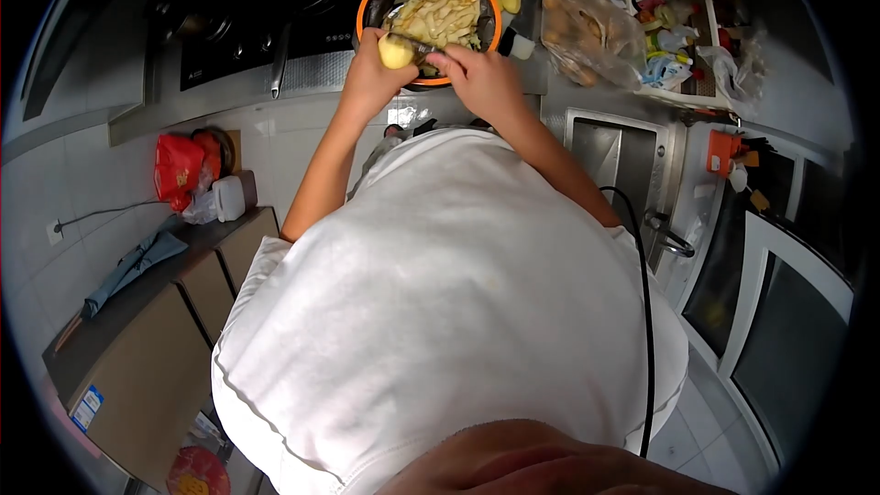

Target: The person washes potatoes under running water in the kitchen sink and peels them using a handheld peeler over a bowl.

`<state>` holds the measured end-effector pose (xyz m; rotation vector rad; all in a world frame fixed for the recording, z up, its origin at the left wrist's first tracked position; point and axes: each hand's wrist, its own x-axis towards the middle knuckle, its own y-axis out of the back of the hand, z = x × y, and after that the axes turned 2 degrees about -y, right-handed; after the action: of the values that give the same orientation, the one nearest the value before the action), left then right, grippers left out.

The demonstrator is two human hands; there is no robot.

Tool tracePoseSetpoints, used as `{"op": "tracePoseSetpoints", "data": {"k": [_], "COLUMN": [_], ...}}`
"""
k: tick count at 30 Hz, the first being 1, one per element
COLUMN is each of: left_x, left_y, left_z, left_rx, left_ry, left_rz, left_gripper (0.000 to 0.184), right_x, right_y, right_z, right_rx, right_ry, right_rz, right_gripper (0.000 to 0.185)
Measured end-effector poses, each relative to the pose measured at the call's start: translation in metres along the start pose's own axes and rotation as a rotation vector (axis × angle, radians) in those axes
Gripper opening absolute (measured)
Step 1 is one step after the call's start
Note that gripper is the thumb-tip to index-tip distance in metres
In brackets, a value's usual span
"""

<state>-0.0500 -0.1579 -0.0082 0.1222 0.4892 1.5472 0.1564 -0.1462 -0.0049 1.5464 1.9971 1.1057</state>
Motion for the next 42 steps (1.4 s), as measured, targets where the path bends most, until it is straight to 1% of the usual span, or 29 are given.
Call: {"op": "tracePoseSetpoints", "data": {"k": [1,2,3,4,5,6,9,11,12,13,14,15,16,18,19,20,22,23,24,25,26,28,29,30,32,35,38,40,42], "left_x": [0.003,0.003,0.001,-0.003,-0.003,0.002,0.011,0.007,0.004,0.003,0.002,0.002,0.001,-0.001,-0.002,-0.004,-0.002,0.000,0.000,-0.001,-0.002,-0.003,-0.002,-0.004,-0.007,-0.005,0.004,0.010,0.015], "left_y": [-0.001,-0.001,-0.001,0.000,0.003,0.004,0.002,0.004,0.004,0.001,0.001,0.002,0.002,0.001,0.002,0.004,0.009,0.007,0.004,0.004,0.003,0.002,0.000,0.000,0.000,-0.003,-0.007,-0.004,-0.006], "left_z": [-0.013,-0.014,-0.015,-0.005,0.001,-0.004,-0.024,-0.008,-0.002,-0.001,-0.004,-0.007,-0.009,-0.005,-0.005,-0.005,-0.005,-0.004,-0.006,-0.005,-0.004,0.000,-0.002,-0.002,0.006,0.008,0.002,0.003,0.009], "left_rx": [0.021,0.044,0.045,-0.017,-0.077,-0.076,-0.027,-0.001,0.029,-0.145,-0.142,-0.162,-0.183,-0.210,-0.240,-0.238,-0.349,-0.349,-0.526,-0.702,-0.700,-0.992,-1.077,-1.074,-1.305,-1.418,-1.316,-1.084,-1.058], "left_ry": [-0.096,-0.193,-0.194,-0.108,-0.026,-0.024,-0.084,-0.123,-0.159,-0.174,-0.172,-0.189,-0.206,-0.213,-0.214,-0.206,-0.175,-0.179,-0.170,-0.157,-0.151,-0.128,-0.145,-0.141,-0.061,-0.007,-0.071,-0.078,-0.100], "left_rz": [0.027,0.055,0.051,0.029,0.015,0.018,0.061,0.023,-0.014,-0.061,-0.062,-0.096,-0.130,-0.126,-0.118,-0.118,-0.240,-0.243,-0.331,-0.417,-0.412,-0.577,-0.637,-0.639,-0.703,-0.735,-0.733,-0.663,-0.593], "left_gripper": [0.052,0.051,0.051,0.052,0.053,0.053,0.052,0.049,0.047,0.042,0.042,0.042,0.042,0.038,0.035,0.035,0.039,0.039,0.040,0.041,0.041,0.047,0.056,0.056,0.061,0.061,0.054,0.053,0.054], "right_x": [0.004,0.012,0.014,0.012,0.013,0.011,0.005,0.003,0.002,0.002,0.000,0.003,0.006,0.013,0.014,0.011,0.008,0.006,0.003,0.002,0.001,-0.003,-0.004,-0.005,-0.006,-0.008,-0.014,-0.018,-0.021], "right_y": [-0.004,-0.008,-0.012,-0.004,0.007,0.011,0.010,0.008,0.006,0.003,0.000,-0.003,-0.002,0.007,0.018,0.022,0.026,0.024,0.016,0.008,0.002,0.000,0.002,0.001,-0.001,0.003,0.001,0.002,0.009], "right_z": [0.012,0.027,0.041,0.039,0.033,0.028,0.020,0.009,0.006,0.005,0.004,0.007,0.014,0.034,0.029,0.027,0.026,0.026,0.033,0.036,0.039,0.040,0.039,0.039,0.042,0.048,0.061,0.080,0.104], "right_rx": [-0.001,-0.074,-0.147,-0.147,-0.018,0.111,0.254,0.407,0.409,0.380,0.352,0.271,0.273,0.234,0.246,0.250,0.264,0.303,0.302,0.420,0.541,0.583,0.617,0.621,0.754,0.792,0.876,0.906,0.960], "right_ry": [-0.001,-0.069,-0.140,-0.139,-0.184,-0.235,-0.218,-0.184,-0.186,-0.130,-0.075,-0.096,-0.099,-0.243,-0.291,-0.295,-0.334,-0.341,-0.342,-0.303,-0.263,-0.290,-0.315,-0.318,-0.256,-0.300,-0.303,-0.315,-0.507], "right_rz": [-0.001,0.027,0.057,0.058,0.030,-0.003,-0.034,-0.071,-0.072,-0.072,-0.072,0.046,0.047,0.050,-0.004,-0.010,-0.072,-0.077,-0.078,-0.040,-0.003,-0.032,-0.053,-0.052,0.006,0.018,0.086,0.126,0.304], "right_gripper": [0.039,0.040,0.040,0.040,0.041,0.042,0.039,0.034,0.034,0.035,0.036,0.039,0.039,0.043,0.043,0.043,0.044,0.042,0.042,0.039,0.037,0.035,0.032,0.032,0.031,0.028,0.025,0.023,0.024]}}
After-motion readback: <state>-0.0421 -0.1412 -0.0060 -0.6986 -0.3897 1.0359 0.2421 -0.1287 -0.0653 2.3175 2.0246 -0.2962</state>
